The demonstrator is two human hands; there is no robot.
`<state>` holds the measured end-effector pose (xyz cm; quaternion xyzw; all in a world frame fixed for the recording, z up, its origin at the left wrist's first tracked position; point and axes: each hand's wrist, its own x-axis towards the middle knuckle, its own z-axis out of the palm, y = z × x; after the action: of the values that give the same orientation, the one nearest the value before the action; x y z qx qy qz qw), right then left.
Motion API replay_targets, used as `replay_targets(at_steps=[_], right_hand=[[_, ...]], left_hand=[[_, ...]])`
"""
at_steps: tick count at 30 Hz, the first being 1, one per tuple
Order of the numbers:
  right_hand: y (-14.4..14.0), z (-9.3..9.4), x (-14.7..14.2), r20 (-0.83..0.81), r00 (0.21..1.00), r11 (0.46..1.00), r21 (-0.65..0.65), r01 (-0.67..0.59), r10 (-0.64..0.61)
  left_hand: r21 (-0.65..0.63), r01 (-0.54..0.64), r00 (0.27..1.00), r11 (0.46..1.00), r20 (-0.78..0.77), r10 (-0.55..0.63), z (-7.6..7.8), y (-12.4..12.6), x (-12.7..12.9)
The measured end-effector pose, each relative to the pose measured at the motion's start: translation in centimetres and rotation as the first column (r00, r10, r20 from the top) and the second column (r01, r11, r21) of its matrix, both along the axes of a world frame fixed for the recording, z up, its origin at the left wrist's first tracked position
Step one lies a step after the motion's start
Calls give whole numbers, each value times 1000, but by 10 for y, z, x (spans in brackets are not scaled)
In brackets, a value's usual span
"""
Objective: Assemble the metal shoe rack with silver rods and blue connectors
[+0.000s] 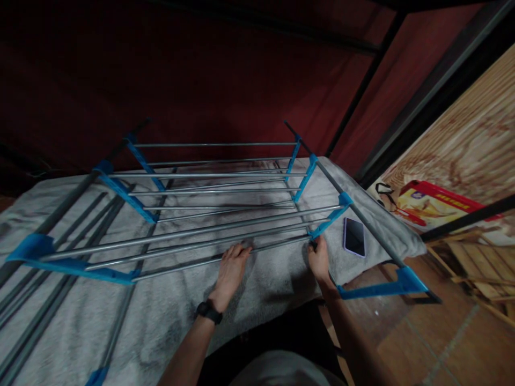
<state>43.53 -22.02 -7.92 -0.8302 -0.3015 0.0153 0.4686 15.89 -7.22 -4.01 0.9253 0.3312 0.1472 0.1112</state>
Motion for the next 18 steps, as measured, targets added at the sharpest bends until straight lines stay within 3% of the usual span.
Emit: replay_targets(at_steps=[6, 18], right_hand=[[1, 2, -1, 5, 1000, 1000, -8, -3, 3], [1, 0, -1, 18, 1000, 1000, 12, 9, -9]], left_hand=[[3, 1, 1000, 1000, 4, -1, -6, -1, 1], [-31, -8, 1000, 999, -23, 7, 1, 0, 2]])
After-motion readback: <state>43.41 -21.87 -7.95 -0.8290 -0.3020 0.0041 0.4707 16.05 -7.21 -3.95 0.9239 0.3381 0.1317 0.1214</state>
